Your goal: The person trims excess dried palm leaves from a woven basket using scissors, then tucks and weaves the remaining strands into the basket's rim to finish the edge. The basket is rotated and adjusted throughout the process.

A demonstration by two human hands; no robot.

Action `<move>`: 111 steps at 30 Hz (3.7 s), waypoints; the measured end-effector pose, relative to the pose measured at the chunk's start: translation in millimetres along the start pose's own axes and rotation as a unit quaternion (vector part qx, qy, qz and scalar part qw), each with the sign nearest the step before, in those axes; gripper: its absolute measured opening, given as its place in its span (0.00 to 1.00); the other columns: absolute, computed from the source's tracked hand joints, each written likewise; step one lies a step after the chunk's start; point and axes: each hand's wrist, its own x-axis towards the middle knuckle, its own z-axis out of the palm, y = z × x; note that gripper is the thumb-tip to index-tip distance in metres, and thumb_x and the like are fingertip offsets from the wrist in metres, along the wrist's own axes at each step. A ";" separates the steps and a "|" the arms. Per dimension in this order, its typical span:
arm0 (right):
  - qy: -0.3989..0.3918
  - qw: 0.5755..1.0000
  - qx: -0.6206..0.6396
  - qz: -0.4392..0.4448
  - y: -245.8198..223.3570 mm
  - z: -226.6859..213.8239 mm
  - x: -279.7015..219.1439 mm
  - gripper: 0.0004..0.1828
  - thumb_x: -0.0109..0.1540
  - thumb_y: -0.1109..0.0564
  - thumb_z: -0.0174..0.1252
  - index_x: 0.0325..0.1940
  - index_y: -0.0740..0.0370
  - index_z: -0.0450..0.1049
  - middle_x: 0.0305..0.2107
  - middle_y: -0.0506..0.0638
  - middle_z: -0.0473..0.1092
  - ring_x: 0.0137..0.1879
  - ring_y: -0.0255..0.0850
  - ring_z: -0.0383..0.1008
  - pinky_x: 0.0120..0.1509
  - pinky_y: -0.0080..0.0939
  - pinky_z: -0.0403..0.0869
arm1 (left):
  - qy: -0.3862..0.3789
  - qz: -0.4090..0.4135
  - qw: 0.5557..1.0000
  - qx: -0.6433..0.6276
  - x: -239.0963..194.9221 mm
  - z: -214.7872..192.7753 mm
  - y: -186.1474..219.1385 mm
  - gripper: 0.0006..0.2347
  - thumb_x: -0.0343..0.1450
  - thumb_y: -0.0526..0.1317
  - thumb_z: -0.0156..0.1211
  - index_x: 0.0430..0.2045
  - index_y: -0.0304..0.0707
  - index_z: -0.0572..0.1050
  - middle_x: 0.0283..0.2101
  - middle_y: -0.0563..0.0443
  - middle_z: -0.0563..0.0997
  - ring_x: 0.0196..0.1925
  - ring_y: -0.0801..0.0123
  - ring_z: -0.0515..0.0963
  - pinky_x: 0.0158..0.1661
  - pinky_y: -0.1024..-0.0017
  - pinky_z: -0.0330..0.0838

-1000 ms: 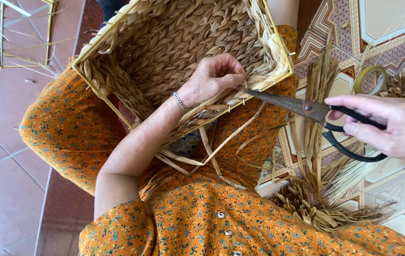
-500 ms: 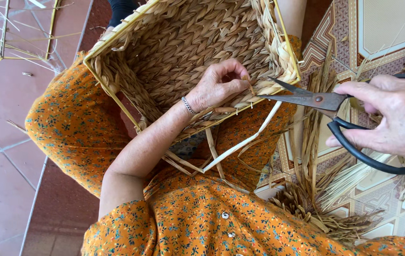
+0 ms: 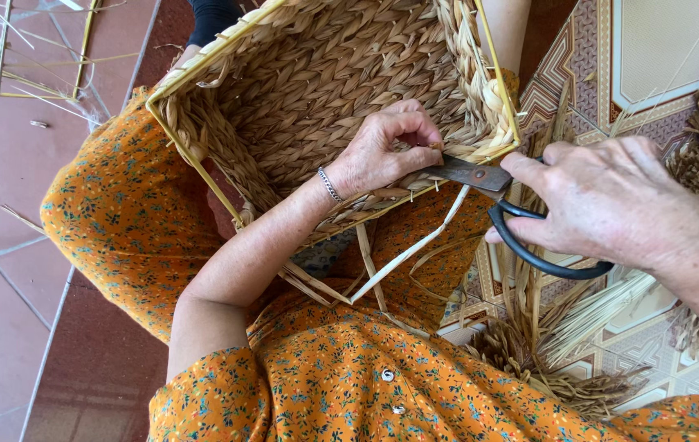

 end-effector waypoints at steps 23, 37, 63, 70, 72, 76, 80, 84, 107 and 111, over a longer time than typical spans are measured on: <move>0.243 0.942 0.218 -0.076 69.9 28.2 43.3 0.43 0.50 0.32 0.71 0.67 0.42 0.76 0.24 0.43 0.75 0.28 0.34 0.76 0.36 0.36 0.79 | 0.354 -0.173 0.806 -0.442 -19.5 -60.2 -40.7 0.07 0.72 0.37 0.55 0.43 0.39 0.73 0.29 0.56 0.75 0.30 0.73 0.75 0.33 0.70 0.74; 0.163 0.881 0.372 -0.243 19.2 -44.6 113.8 0.28 0.57 0.49 0.66 0.61 0.55 0.76 0.32 0.48 0.80 0.38 0.34 0.77 0.45 0.34 0.75 | 0.485 -0.078 0.772 -0.403 -61.8 -94.7 -46.7 0.12 0.72 0.43 0.66 0.43 0.41 0.72 0.34 0.57 0.79 0.32 0.75 0.78 0.34 0.73 0.73; 0.075 0.943 0.273 -0.172 -33.1 -137.2 161.3 0.29 0.60 0.37 0.68 0.61 0.49 0.83 0.29 0.52 0.81 0.33 0.42 0.75 0.37 0.44 0.73 | 0.520 -0.102 0.737 -0.420 -58.3 -92.2 -66.0 0.03 0.73 0.36 0.59 0.36 0.36 0.75 0.29 0.53 0.76 0.27 0.74 0.75 0.32 0.73 0.74; 0.061 0.936 0.295 -0.183 -46.8 -159.9 171.8 0.26 0.52 0.39 0.70 0.50 0.51 0.84 0.21 0.46 0.74 0.27 0.34 0.70 0.32 0.38 0.69 | 0.519 -0.091 0.738 -0.421 -59.2 -92.0 -68.4 0.03 0.73 0.36 0.59 0.35 0.36 0.75 0.30 0.53 0.76 0.28 0.74 0.74 0.32 0.73 0.73; 0.057 0.933 0.293 -0.202 -47.8 -165.6 174.1 0.25 0.51 0.40 0.71 0.48 0.51 0.85 0.21 0.43 0.73 0.27 0.32 0.70 0.32 0.35 0.69 | 0.519 -0.092 0.736 -0.426 -58.4 -92.8 -70.3 0.03 0.73 0.36 0.60 0.35 0.37 0.76 0.30 0.53 0.76 0.28 0.75 0.74 0.32 0.74 0.73; 0.037 0.940 0.285 -0.185 -43.3 -171.7 182.6 0.19 0.52 0.43 0.71 0.44 0.51 0.87 0.18 0.46 0.72 0.24 0.35 0.67 0.29 0.38 0.65 | 0.527 -0.100 0.732 -0.420 -58.9 -94.4 -71.4 0.02 0.73 0.36 0.59 0.34 0.38 0.75 0.29 0.54 0.76 0.27 0.74 0.75 0.31 0.73 0.73; 0.009 0.944 0.290 -0.156 -33.9 -173.0 186.9 0.15 0.55 0.44 0.71 0.41 0.52 0.88 0.17 0.46 0.73 0.22 0.35 0.65 0.26 0.39 0.62 | 0.527 -0.104 0.727 -0.428 -57.6 -99.4 -68.2 0.02 0.72 0.35 0.59 0.34 0.39 0.75 0.28 0.54 0.76 0.26 0.74 0.74 0.29 0.73 0.72; 0.001 0.940 0.285 -0.188 -24.9 -166.7 177.7 0.21 0.63 0.43 0.67 0.38 0.66 0.84 0.19 0.51 0.76 0.21 0.38 0.67 0.23 0.39 0.65 | 0.527 -0.100 0.728 -0.427 -56.0 -97.6 -65.4 0.02 0.72 0.35 0.58 0.34 0.37 0.75 0.28 0.53 0.76 0.27 0.74 0.74 0.30 0.74 0.72; -0.013 0.900 0.380 -0.213 4.0 -146.8 174.9 0.24 0.57 0.52 0.64 0.58 0.54 0.78 0.27 0.46 0.78 0.30 0.29 0.73 0.29 0.31 0.68 | 0.529 -0.089 0.741 -0.405 -68.5 -92.2 -50.9 0.08 0.70 0.41 0.56 0.31 0.35 0.70 0.27 0.51 0.73 0.26 0.70 0.71 0.30 0.70 0.69; 0.020 0.886 0.357 -0.295 18.5 -138.6 188.8 0.26 0.57 0.55 0.63 0.61 0.58 0.76 0.31 0.44 0.79 0.32 0.29 0.76 0.34 0.27 0.76 | 0.548 -0.030 0.752 -0.365 -66.1 -93.8 -46.3 0.07 0.71 0.42 0.59 0.33 0.40 0.71 0.26 0.55 0.73 0.25 0.72 0.71 0.30 0.72 0.68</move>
